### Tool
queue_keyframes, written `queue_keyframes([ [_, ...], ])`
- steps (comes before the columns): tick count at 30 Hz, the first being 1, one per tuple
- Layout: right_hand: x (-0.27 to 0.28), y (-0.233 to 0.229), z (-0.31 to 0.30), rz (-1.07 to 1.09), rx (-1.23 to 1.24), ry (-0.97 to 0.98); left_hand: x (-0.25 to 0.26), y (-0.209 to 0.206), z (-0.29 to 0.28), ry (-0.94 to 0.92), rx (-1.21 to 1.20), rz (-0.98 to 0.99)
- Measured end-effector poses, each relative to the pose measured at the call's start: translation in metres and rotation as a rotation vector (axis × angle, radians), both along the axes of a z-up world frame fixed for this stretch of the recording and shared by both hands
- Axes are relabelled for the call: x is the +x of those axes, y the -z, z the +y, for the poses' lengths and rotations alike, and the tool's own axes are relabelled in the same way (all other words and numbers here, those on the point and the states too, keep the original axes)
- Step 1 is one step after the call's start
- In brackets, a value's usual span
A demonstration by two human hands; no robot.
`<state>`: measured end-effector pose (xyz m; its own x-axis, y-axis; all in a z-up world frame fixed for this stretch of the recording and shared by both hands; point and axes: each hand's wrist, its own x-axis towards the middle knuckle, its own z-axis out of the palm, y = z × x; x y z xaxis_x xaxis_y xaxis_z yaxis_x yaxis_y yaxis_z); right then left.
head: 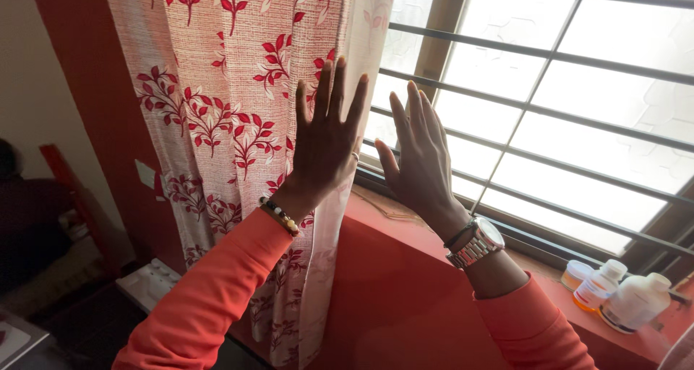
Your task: The person gathers and ties back a patterned curtain on the right side of a window using a pink tie-back, then repeats the process on the left side. The person also briefly touches the window screen.
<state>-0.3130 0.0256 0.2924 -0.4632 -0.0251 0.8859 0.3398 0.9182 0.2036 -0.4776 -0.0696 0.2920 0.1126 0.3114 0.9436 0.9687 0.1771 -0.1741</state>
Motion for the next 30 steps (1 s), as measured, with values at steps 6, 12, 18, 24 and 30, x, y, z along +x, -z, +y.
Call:
queue_keyframes([
  [6, -0.032, 0.005, 0.008, -0.027, -0.13, -0.127, -0.028, 0.008, -0.002, 0.028, -0.053, -0.222],
  [12, -0.061, -0.002, 0.006, -0.047, -0.215, -0.161, -0.048, 0.015, 0.001, 0.246, -0.008, -0.267],
  [18, -0.087, -0.008, 0.0, -0.003, -0.274, -0.168, -0.069, 0.013, 0.004, 0.428, -0.001, -0.25],
  [24, -0.111, -0.013, 0.004, 0.014, -0.264, -0.087, -0.088, 0.006, 0.017, 0.46, -0.048, -0.265],
  [30, -0.126, -0.013, 0.014, 0.101, -0.288, -0.029, -0.109, 0.02, 0.035, 0.476, -0.186, -0.382],
])
